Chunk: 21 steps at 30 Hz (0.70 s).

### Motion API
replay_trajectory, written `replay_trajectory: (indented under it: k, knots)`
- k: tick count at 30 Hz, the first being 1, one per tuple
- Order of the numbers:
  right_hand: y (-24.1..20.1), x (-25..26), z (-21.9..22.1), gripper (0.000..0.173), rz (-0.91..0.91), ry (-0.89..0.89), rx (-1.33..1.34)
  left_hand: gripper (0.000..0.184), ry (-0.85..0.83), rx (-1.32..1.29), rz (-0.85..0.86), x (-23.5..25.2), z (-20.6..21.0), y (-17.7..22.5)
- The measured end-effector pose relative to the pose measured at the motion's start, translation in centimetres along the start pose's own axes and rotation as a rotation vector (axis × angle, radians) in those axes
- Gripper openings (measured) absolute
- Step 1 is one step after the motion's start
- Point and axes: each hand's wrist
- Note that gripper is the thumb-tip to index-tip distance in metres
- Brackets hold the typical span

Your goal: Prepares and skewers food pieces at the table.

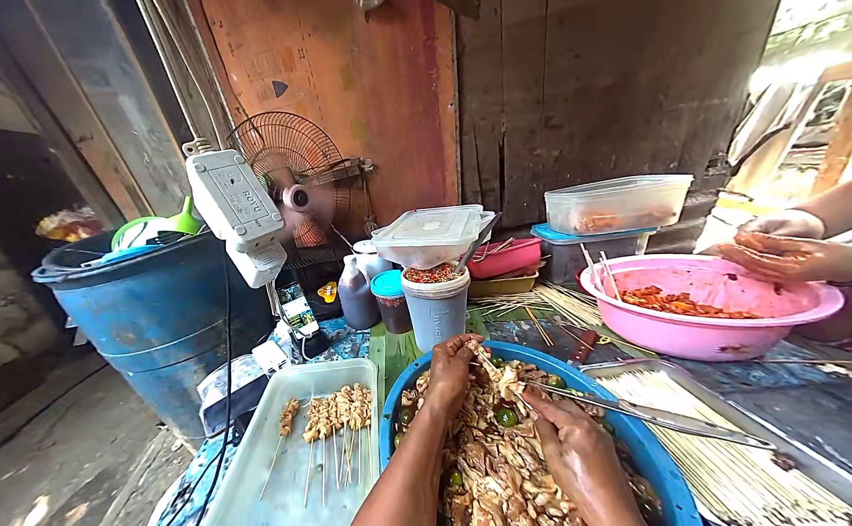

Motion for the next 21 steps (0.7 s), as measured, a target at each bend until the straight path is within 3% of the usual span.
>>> replay_trajectory:
  k: [3,7,15,18,21]
  knots:
    - [-0.4,-0.1,0.0,0.035,-0.001,-0.010,-0.077,0.026,-0.036,0.345,0.262,0.1,-0.3,-0.4]
    - [-0.8,0.1,-0.1,0.036,0.019,-0.042,-0.122,0.025,-0.058,0.625,0.417,-0.4,-0.1,0.3]
    - [-1.6,0.5,0.5,0.033,0.022,-0.027,-0.133,0.023,-0.043,0.624,0.426,-1.1,0.6,0.7]
    - [-1.4,1.1,1.0,0.032,0.025,-0.006,-0.102,0.025,-0.090,0.698,0.441,-2.3,1.6,1.0]
    - [-0.7,1.2,0.9,0.031,0.053,0.046,-0.016,0.024,-0.154,0.580,0.392,-2.1,1.5,0.9]
Point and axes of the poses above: each hand's wrist, its own x-axis towards the middle knuckle, its own z-axis out of the palm, y = z × x, and after that the axes turned 12 degrees about y, right-handed
